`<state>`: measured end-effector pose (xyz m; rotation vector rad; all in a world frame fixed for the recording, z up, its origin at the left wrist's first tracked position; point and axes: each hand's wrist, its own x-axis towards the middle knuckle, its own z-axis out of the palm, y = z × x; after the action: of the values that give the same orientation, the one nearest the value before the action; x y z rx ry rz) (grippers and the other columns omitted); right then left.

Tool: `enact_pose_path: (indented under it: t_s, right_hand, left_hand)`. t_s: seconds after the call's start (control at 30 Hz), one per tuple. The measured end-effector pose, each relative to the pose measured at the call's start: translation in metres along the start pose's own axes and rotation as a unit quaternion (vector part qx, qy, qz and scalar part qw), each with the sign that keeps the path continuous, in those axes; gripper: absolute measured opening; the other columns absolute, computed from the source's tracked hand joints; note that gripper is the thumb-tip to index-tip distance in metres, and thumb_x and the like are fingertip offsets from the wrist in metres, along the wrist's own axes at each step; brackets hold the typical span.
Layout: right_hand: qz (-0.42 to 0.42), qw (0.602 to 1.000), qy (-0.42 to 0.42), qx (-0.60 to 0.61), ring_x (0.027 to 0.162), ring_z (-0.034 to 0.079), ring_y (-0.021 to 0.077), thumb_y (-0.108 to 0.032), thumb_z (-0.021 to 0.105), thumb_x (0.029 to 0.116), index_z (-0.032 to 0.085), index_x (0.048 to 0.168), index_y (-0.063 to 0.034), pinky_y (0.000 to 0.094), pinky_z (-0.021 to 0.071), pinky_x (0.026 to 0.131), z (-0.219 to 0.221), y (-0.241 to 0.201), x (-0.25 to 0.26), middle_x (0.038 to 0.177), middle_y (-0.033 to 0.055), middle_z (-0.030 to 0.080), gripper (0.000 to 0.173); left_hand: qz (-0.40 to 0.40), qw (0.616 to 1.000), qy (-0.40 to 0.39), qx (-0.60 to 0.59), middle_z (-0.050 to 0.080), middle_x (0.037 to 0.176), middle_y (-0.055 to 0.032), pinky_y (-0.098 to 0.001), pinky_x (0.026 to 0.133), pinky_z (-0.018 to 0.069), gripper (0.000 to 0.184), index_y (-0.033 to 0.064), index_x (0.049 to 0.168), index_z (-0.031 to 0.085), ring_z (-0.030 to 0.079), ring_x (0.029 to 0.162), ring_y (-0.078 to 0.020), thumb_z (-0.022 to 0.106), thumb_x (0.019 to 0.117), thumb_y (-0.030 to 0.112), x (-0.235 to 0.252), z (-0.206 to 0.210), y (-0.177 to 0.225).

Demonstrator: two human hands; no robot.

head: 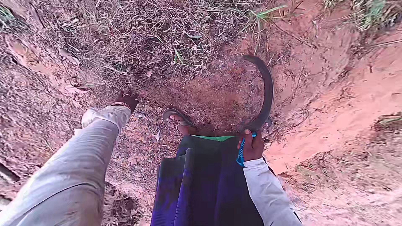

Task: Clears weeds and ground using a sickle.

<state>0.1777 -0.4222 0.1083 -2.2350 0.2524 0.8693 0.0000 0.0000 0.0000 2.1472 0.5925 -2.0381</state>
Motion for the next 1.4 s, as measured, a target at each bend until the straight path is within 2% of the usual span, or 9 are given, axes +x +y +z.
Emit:
enact_pose_path:
  t_s: [0.1,0.17,0.23,0.4,0.53,0.77,0.9,1.13,1.4]
  right_hand:
    - [0.078,0.992,0.102,0.0,0.046,0.056,0.0067,-0.022,0.039,0.1093,0.031,0.143,0.0184,0.0254,0.0536,0.048,-0.014,0.0,0.024,0.066,0.0034,0.054,0.053]
    - [0.188,0.974,0.108,-0.067,0.067,0.067,0.0202,-0.029,0.04,0.1118,0.031,0.15,0.0102,0.0369,0.0587,0.064,-0.014,-0.008,0.049,0.094,0.0176,0.064,0.056]
    - [0.265,0.957,0.055,-0.108,0.112,0.066,0.0376,-0.028,0.055,0.1072,0.033,0.153,0.0081,0.0505,0.0506,0.098,0.002,-0.041,0.06,0.131,0.0308,0.06,0.062]
    - [0.224,0.917,-0.242,-0.224,0.128,0.06,0.0364,-0.031,0.048,0.1092,0.026,0.158,0.0014,0.0507,0.0448,0.109,0.069,-0.135,0.021,0.136,0.0252,0.061,0.062]
    - [0.052,0.851,-0.395,-0.342,0.126,0.061,0.0408,-0.031,0.044,0.1104,0.027,0.159,-0.0019,0.0559,0.0466,0.105,0.054,-0.183,-0.016,0.139,0.0254,0.06,0.059]
    - [0.288,0.921,-0.042,-0.26,0.131,0.059,0.036,-0.033,0.05,0.1081,0.027,0.158,-0.0009,0.0509,0.0451,0.109,-0.029,-0.157,0.078,0.14,0.0249,0.059,0.064]
    - [0.277,0.927,-0.065,-0.246,0.138,0.053,0.0311,-0.026,0.054,0.1064,0.028,0.157,0.0032,0.0453,0.0419,0.113,0.008,-0.187,0.138,0.148,0.0234,0.053,0.064]
    - [0.031,0.881,-0.29,-0.373,0.129,0.059,0.0415,-0.03,0.045,0.11,0.015,0.163,-0.0039,0.0561,0.0447,0.107,0.017,-0.282,0.051,0.14,0.0266,0.058,0.066]
    - [0.158,0.909,-0.166,-0.348,0.134,0.054,0.0419,-0.039,0.053,0.1054,0.039,0.155,-0.0029,0.0572,0.0425,0.11,-0.121,-0.226,0.081,0.142,0.0271,0.056,0.063]
  left_hand:
    - [0.051,0.994,-0.02,-0.098,0.052,0.153,-0.0214,-0.0666,0.116,0.0334,0.042,0.0066,0.146,0.057,0.048,0.142,-0.0458,0.056,0.1036,0.007,-0.026,-0.022,0.052]
    - [0.079,0.978,-0.028,-0.192,0.05,0.153,-0.0263,-0.0665,0.116,0.0339,0.04,0.0042,0.148,0.054,0.047,0.142,-0.0486,0.047,0.1091,0.012,-0.043,-0.038,0.085]
    - [0.113,0.962,-0.003,-0.25,0.048,0.155,-0.0247,-0.0622,0.119,0.034,0.04,0.0041,0.148,0.053,0.046,0.144,-0.0458,0.047,0.1097,0.013,-0.054,-0.047,0.116]
    - [0.148,0.9,0.083,-0.402,0.052,0.151,-0.0246,-0.0529,0.119,0.0382,0.04,0.0003,0.147,0.053,0.052,0.14,-0.0401,0.048,0.1088,0.011,-0.092,-0.053,0.158]
    - [0.167,0.892,0.031,-0.418,0.053,0.149,-0.0274,-0.0493,0.12,0.037,0.039,-0.005,0.144,0.053,0.052,0.14,-0.0398,0.051,0.1084,0.01,-0.132,-0.041,0.137]
    - [0.074,0.887,0.038,-0.455,0.055,0.146,-0.0298,-0.053,0.118,0.0382,0.037,-0.0072,0.143,0.054,0.054,0.137,-0.0434,0.05,0.109,0.008,-0.134,0.004,0.031]
    - [-0.001,0.878,0.054,-0.475,0.057,0.144,-0.0299,-0.0546,0.119,0.0372,0.037,-0.0058,0.142,0.055,0.054,0.138,-0.0429,0.05,0.1092,0.009,-0.129,0.023,0.001]
    - [0.036,0.852,0.02,-0.522,0.057,0.144,-0.0305,-0.0508,0.118,0.0393,0.039,-0.0081,0.144,0.052,0.055,0.136,-0.0418,0.053,0.1071,0.004,-0.164,0.012,0.04]
    - [0.029,0.883,0.091,-0.46,0.063,0.134,-0.0306,-0.0553,0.113,0.0446,0.041,-0.0094,0.136,0.056,0.061,0.129,-0.0432,0.066,0.1014,0.011,-0.194,-0.105,0.091]
